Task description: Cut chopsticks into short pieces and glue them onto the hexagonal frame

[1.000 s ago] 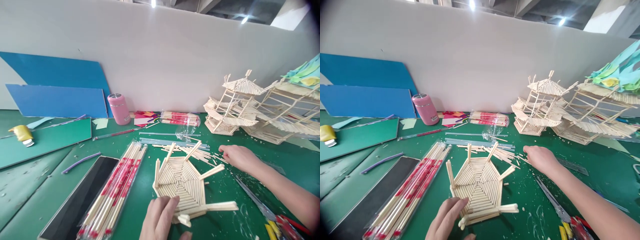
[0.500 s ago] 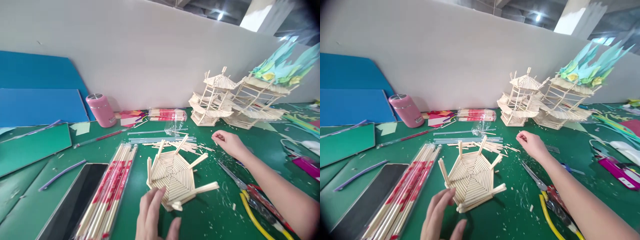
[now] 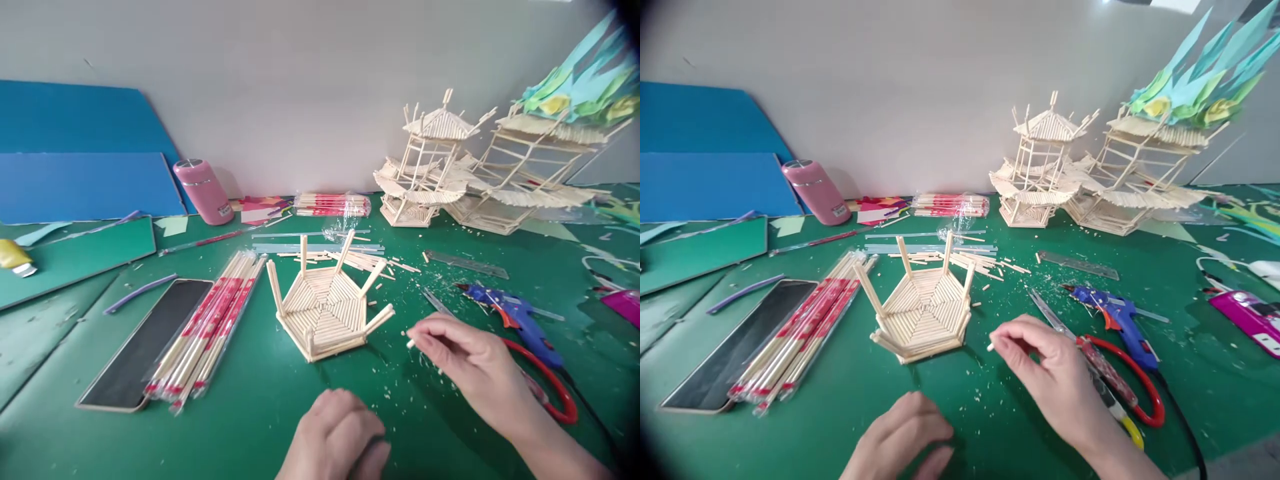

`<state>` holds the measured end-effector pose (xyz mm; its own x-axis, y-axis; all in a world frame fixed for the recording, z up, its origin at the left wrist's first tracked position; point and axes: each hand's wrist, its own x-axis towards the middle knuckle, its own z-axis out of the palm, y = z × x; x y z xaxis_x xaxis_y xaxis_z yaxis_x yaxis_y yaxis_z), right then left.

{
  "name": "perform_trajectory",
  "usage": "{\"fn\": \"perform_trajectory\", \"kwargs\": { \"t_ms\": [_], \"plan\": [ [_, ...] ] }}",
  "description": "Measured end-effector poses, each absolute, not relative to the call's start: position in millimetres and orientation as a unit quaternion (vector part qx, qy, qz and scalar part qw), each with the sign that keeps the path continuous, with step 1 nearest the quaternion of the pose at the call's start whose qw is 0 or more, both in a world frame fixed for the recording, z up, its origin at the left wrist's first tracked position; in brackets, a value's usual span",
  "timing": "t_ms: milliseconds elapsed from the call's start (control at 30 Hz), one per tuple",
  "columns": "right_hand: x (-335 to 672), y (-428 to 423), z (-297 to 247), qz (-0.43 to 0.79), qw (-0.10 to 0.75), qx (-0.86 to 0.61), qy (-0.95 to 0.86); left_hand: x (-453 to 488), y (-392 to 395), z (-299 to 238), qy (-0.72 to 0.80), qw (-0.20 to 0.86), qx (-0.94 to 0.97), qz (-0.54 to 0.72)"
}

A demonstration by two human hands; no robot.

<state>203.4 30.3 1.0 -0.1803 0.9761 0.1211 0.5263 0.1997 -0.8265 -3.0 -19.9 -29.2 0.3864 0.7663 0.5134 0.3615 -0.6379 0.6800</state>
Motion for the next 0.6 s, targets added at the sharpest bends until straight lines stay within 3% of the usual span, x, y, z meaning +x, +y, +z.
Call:
{"fn": "perform_trajectory", "kwargs": {
  "t_ms": [100,300,600],
  "plan": [
    [186.3,13.9,-5.7,0.405,0.347,-0.497,-0.684,3.9,-16.9,-20.9,0.45,0.369,0.731,0.356],
    [170.7,6.8,-11.6,0.432,0.358,-0.479,-0.675,13.5,-15.4,-11.9,0.493,0.5,0.618,0.354],
    [166.1,9.1,-17.6,0.427,0.399,-0.469,-0.662,18.6,-6.7,-16.6,0.514,0.524,0.541,0.411]
  ]
}}
